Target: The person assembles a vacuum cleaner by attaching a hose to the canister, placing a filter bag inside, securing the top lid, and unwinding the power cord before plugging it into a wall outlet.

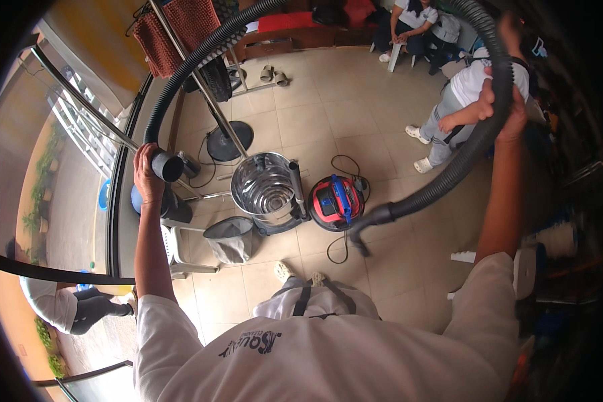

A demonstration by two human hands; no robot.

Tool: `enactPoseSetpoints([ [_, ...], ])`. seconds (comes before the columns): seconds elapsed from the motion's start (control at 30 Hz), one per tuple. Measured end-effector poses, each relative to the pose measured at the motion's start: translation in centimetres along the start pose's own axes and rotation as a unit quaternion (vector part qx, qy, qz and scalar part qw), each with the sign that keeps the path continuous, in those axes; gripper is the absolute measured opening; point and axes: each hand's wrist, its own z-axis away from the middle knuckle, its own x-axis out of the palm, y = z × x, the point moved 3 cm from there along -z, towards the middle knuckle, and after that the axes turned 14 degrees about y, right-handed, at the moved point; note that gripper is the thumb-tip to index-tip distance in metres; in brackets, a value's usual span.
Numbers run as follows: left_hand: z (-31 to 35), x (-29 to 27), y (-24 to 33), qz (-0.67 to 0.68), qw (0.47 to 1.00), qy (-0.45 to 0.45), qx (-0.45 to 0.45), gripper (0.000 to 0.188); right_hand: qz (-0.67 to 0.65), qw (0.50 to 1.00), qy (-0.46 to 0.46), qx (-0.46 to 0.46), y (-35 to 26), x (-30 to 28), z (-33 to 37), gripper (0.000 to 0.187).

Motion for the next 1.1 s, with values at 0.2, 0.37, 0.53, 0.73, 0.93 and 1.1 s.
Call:
enactPoseSetpoints([
  [0.2, 2.2, -3.0, 1.8, 0.099, 0.985, -0.103, -0.100, 0.039, 0.103, 0.982, 0.012, 0.160, 8.1, -0.1, 2.9, 0.046],
  [0.37, 5.7, -5.6, 2.6, 0.253, 0.894, -0.225, -0.295, 0.041, 0.215, 0.933, 0.098, 0.270, 13.1, -0.6, 5.8, 0.038],
  [0.53, 6.3, -7.1, 3.8, 0.252, 0.896, -0.243, -0.272, 0.048, 0.263, 0.884, 0.181, 0.341, 19.7, -4.7, 9.9, 0.036],
  [0.73, 4.3, -7.8, 3.5, 0.306, 0.890, -0.083, -0.327, 0.055, 0.189, 0.901, 0.233, 0.313, 22.8, -4.0, 12.4, 0.036],
  [0.93, 0.4, -7.7, 1.7, 0.264, 0.926, -0.025, -0.268, 0.058, 0.182, 0.896, 0.307, 0.263, 22.4, -3.2, 9.6, 0.029],
  [1.1, -0.8, -5.5, -0.9, 0.238, 0.937, -0.007, -0.255, 0.059, 0.257, 0.890, 0.327, 0.184, 20.0, -2.1, 4.9, 0.029],
])
